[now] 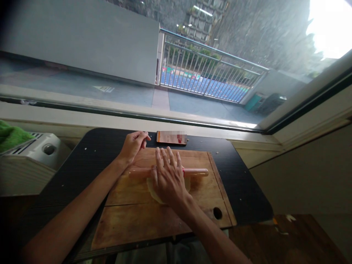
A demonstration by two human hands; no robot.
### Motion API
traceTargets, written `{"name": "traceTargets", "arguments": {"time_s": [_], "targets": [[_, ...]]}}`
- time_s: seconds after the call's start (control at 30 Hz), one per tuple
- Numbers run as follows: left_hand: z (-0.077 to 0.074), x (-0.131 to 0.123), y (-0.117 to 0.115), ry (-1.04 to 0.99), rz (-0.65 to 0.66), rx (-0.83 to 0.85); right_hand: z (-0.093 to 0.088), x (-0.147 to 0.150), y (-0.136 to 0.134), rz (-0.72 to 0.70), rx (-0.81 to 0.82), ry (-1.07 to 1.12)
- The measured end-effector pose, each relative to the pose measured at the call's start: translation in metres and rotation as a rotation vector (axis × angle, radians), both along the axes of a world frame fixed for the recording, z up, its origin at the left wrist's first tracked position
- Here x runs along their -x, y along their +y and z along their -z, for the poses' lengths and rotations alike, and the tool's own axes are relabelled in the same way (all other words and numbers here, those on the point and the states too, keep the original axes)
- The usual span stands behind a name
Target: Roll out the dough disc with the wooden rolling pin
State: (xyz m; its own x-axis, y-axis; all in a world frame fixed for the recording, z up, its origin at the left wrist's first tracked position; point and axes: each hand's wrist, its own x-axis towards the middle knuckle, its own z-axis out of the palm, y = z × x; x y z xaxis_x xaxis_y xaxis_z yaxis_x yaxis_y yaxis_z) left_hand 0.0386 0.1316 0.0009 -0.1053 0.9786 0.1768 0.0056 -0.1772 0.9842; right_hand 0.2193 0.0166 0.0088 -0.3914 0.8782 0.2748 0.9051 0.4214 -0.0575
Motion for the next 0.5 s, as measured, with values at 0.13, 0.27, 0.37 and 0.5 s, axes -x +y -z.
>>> {"name": "traceTargets", "arguments": {"time_s": [0.13, 0.27, 0.37, 0.5], "targets": [[0.0, 0.001, 0.001, -0.011, 0.005, 0.028, 0.001, 0.003, 0.031, 0.014, -0.029, -0.018], [-0.005, 0.003, 0.001, -0.056, -0.004, 0.094, -0.005, 0.006, 0.066, 0.029, -0.046, -0.037], [-0.007, 0.004, 0.0, -0.089, -0.004, 0.145, -0.009, 0.008, 0.077, 0.038, -0.016, -0.023], [-0.006, 0.004, 0.0, -0.07, 0.002, 0.114, -0.009, 0.01, 0.065, 0.048, -0.004, -0.001]]}}
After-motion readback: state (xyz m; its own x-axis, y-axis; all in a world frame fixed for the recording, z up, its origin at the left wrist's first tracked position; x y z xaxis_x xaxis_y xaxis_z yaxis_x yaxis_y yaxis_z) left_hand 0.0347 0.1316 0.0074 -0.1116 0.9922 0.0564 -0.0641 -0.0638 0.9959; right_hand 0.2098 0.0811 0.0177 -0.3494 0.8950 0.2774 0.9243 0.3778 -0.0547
